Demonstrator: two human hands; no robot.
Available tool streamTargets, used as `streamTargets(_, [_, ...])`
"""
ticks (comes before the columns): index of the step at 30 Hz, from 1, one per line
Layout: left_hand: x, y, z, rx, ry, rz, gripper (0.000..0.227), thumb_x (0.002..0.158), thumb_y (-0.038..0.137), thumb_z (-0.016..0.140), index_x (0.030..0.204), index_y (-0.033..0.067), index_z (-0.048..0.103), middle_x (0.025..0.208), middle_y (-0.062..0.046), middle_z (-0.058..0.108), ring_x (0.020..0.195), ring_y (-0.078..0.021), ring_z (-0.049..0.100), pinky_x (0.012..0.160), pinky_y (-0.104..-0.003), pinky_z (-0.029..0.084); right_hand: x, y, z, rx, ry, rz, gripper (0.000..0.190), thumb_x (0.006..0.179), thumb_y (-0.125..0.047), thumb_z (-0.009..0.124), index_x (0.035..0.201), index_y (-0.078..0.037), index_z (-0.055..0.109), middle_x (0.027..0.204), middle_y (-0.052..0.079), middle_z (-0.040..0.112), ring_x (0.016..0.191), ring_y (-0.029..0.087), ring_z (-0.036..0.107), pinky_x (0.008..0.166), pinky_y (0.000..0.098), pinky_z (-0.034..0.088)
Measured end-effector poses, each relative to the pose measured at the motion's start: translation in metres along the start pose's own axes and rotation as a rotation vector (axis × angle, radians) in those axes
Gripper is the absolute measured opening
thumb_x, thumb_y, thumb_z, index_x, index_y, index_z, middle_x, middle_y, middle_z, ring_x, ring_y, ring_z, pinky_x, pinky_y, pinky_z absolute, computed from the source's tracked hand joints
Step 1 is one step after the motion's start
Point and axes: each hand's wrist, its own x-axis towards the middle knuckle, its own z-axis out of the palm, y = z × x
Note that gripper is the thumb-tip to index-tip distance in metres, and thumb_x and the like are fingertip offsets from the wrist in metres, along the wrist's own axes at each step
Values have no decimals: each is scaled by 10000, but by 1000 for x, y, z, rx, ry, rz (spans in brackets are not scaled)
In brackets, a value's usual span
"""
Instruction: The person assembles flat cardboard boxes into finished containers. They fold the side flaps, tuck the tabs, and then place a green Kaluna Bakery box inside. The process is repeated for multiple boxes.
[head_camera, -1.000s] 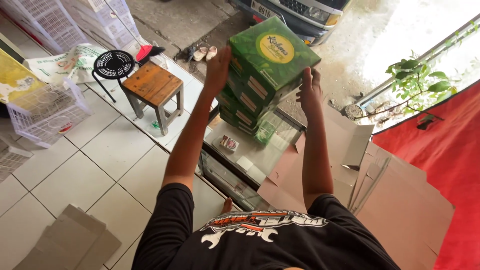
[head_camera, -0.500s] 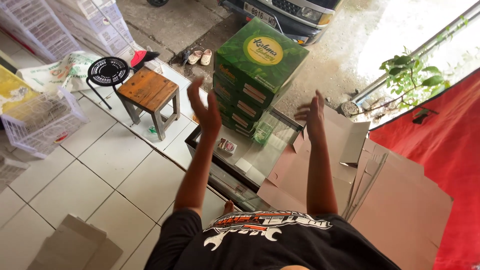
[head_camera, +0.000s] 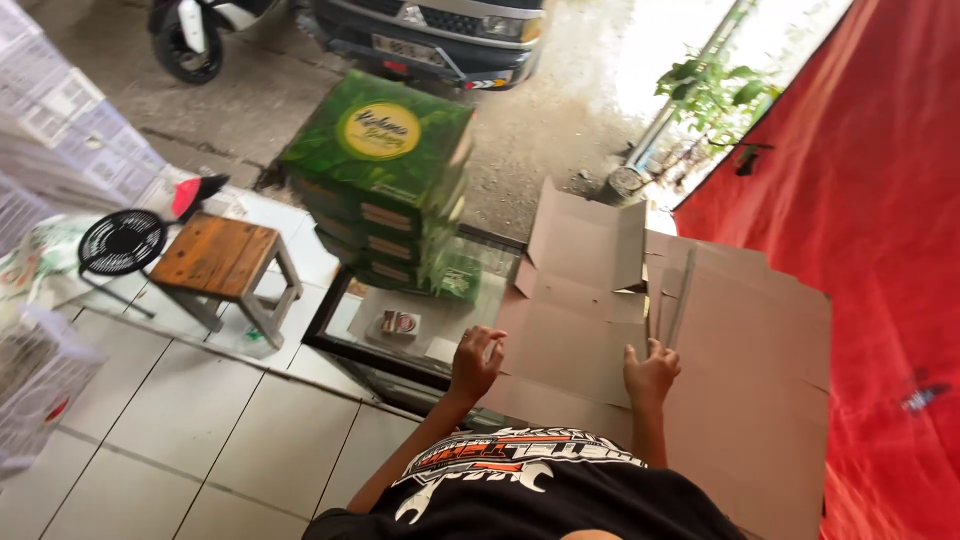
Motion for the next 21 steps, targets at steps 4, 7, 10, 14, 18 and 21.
streamTargets(4, [13,-21,29,94,-109,-104,319,891,145,677,1201,78,643,1173,-146,636,1140,-334,580,1024,-451,463,-20,12,9,-66,-137,107,817,862,-462,766,1473,6,490,1442,243,481,1327,436,428,1119,520,378])
streamTargets(7, [20,-42,47,226,-173,-242,588,864,232,733,1377,41,519,1351,-205,524,1257,-383,497,1075,-467,417,-35,5,17,-72,-238,88,893,869,-467,743,1528,26,396,1565,194,435,1399,398,423,1175,465,364])
streamTargets(10, [23,-45,59,382,-235,-347,776,847,324,761,1462,7,410,1464,-256,417,1301,-430,441,1082,-490,385,-47,12,30,29,-193,-3,991,834,-440,760,1567,37,295,1628,212,328,1468,375,349,1203,428,300])
streamTargets(14, [23,-40,63,504,-333,-434,894,859,401,747,1519,-17,312,1536,-247,359,1373,-434,393,1134,-490,350,-65,-5,17,37,-278,-27,1070,840,-441,767,1590,40,176,1658,210,207,1525,352,214,1230,426,209])
streamTargets(18, [20,-31,65,485,-345,-396,1027,855,406,740,1575,-68,181,1586,-287,280,1438,-433,329,1186,-484,297,-75,-23,0,-87,-292,-107,1036,849,-428,761,1603,-12,186,1685,146,171,1545,373,116,1236,423,183])
streamTargets(21, [16,-10,64,558,-359,-308,1030,850,410,728,1574,-73,177,1612,-309,229,1477,-430,271,1195,-511,243,-80,-47,-25,-121,-237,-181,911,839,-368,772,1571,-83,310,1668,105,245,1533,382,221,1198,452,237])
